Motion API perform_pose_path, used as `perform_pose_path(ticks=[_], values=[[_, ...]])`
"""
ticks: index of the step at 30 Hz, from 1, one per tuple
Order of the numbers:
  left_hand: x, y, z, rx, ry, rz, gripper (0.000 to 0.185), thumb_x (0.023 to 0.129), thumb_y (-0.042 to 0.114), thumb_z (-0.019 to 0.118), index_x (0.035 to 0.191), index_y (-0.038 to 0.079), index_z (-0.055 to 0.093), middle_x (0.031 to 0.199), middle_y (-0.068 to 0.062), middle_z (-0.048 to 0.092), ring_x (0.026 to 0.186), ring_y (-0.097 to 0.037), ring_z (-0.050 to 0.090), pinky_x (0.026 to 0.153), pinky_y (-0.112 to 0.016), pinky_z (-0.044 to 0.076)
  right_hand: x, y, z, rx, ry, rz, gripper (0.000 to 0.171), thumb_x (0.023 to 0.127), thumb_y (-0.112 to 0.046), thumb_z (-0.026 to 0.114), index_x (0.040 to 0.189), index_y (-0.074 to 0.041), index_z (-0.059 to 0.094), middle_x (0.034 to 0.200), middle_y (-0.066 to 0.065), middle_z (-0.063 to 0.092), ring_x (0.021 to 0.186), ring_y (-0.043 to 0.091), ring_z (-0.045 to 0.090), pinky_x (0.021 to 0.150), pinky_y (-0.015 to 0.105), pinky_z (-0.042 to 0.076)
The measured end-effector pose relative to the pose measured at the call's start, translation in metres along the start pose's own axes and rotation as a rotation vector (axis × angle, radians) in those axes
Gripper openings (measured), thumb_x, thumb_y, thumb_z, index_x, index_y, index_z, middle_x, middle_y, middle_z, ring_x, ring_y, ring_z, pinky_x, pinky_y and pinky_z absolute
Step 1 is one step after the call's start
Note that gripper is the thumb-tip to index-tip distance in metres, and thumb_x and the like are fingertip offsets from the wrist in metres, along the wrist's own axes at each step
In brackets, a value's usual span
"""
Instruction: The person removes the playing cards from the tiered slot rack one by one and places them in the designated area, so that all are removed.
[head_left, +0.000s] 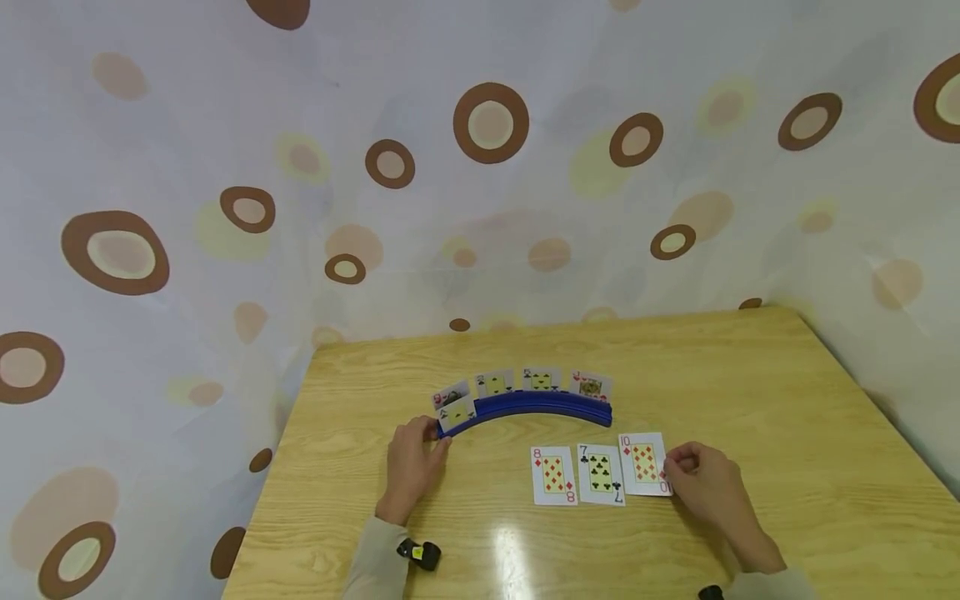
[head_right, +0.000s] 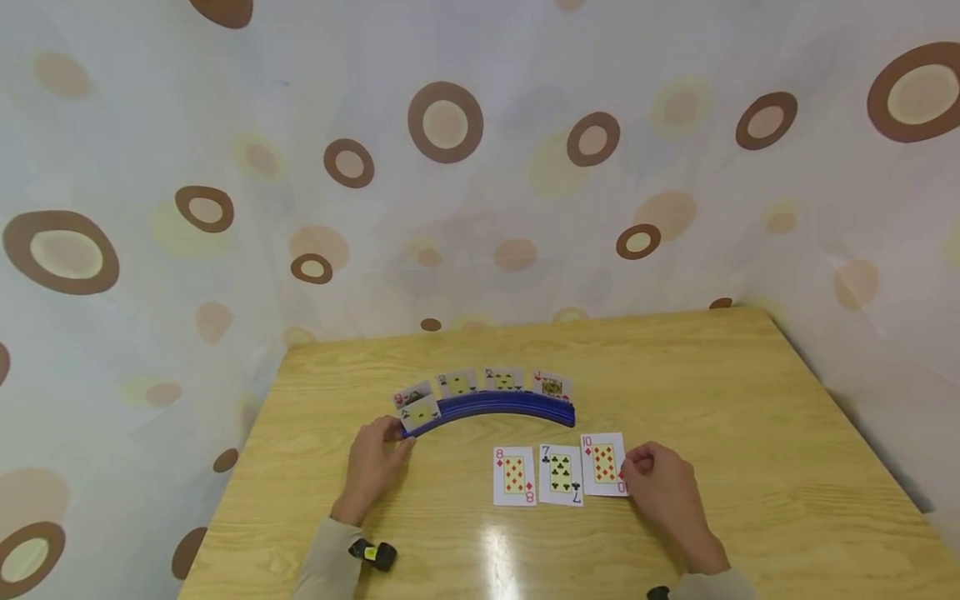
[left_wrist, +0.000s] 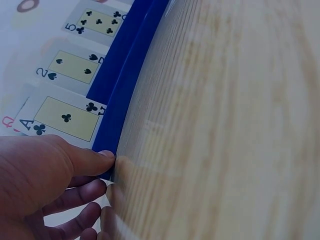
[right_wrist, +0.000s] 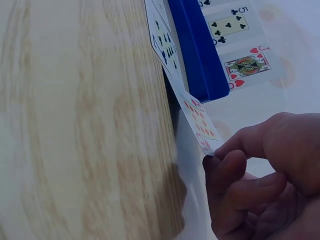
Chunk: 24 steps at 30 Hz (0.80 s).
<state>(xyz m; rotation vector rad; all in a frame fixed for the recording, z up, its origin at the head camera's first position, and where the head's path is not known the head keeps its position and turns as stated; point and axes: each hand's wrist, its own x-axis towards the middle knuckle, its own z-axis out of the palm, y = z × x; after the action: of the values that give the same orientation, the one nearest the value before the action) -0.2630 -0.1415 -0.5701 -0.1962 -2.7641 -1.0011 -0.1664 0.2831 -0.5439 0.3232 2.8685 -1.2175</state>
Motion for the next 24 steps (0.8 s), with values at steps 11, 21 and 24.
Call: perform_pose_path(ticks=[11, 21, 24], values=[[0.000, 0.000, -0.002, 0.004, 0.002, 0.008, 0.024, 0.092, 0.012, 0.085, 0.111, 0.000, 0.075, 0.098, -0.010, 0.076, 0.093, -0.024, 0.063, 0.087, -0.045, 0.050, 0.002, -0.003, 0.005, -0.007, 0.001, -0.006, 0.022, 0.102, -0.011, 0.066, 0.113, 0.007, 0.072, 0.090, 0.010, 0.074, 0.076, 0.015, 0.065, 0.062, 0.023, 0.048], [0.000, 0.002, -0.001, 0.005, 0.012, -0.002, 0.024, 0.094, 0.014, 0.085, 0.113, 0.002, 0.075, 0.100, -0.008, 0.076, 0.094, -0.023, 0.062, 0.087, -0.043, 0.048, 0.006, -0.003, 0.012, -0.006, 0.083, -0.019, 0.022, 0.103, -0.010, 0.063, 0.112, 0.009, 0.069, 0.093, 0.017, 0.074, 0.075, 0.017, 0.064, 0.061, 0.023, 0.047], [-0.001, 0.002, -0.001, 0.003, 0.011, -0.005, 0.023, 0.094, 0.013, 0.085, 0.112, 0.002, 0.075, 0.100, -0.008, 0.076, 0.094, -0.024, 0.063, 0.087, -0.044, 0.048, 0.007, -0.004, 0.014, 0.003, 0.119, 0.010, 0.024, 0.104, -0.013, 0.062, 0.113, 0.007, 0.070, 0.095, 0.018, 0.074, 0.076, 0.018, 0.064, 0.062, 0.024, 0.047]])
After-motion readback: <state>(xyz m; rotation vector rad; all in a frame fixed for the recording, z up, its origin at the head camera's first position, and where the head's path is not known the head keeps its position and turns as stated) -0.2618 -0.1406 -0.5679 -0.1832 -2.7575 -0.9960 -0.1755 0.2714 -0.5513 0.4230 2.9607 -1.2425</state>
